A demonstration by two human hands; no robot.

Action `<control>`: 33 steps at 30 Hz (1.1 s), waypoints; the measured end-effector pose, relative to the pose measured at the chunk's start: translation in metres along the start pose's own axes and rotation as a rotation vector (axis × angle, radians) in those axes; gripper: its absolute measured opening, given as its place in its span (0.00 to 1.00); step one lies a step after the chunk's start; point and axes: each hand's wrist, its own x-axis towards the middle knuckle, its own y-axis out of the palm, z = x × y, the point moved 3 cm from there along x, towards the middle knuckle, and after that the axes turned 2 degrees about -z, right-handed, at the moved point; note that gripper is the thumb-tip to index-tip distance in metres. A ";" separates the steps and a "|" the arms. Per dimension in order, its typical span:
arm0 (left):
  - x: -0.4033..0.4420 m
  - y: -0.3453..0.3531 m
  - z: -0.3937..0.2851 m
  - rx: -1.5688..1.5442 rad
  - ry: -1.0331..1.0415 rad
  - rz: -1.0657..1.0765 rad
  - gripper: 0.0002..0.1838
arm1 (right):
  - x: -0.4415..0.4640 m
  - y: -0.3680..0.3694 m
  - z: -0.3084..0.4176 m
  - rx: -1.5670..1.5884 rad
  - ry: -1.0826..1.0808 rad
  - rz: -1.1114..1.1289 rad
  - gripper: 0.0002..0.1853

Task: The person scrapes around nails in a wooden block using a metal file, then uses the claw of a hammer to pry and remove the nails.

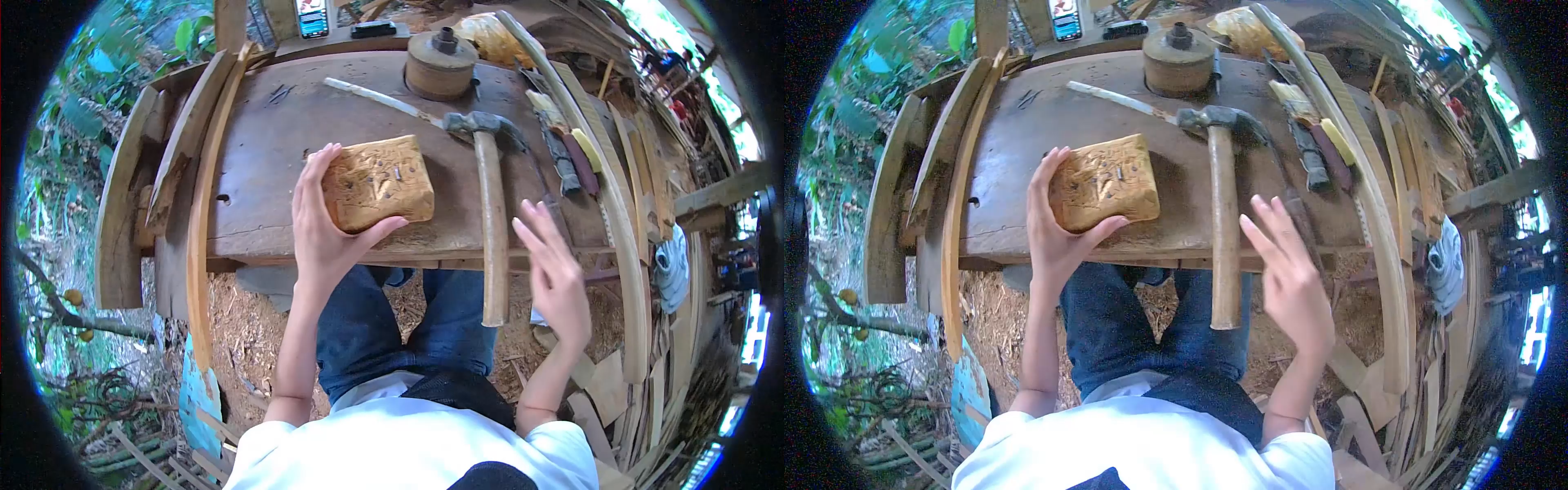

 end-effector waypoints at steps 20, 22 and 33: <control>0.000 -0.003 -0.002 0.038 -0.023 0.046 0.56 | -0.039 -0.049 -0.032 0.242 0.533 -0.195 0.20; 0.003 -0.004 -0.001 -0.014 -0.002 0.063 0.55 | -0.048 -0.065 -0.015 0.323 0.518 -0.162 0.21; 0.033 -0.030 0.025 -0.109 0.091 0.529 0.60 | -0.035 -0.033 0.021 1.041 0.525 0.332 0.26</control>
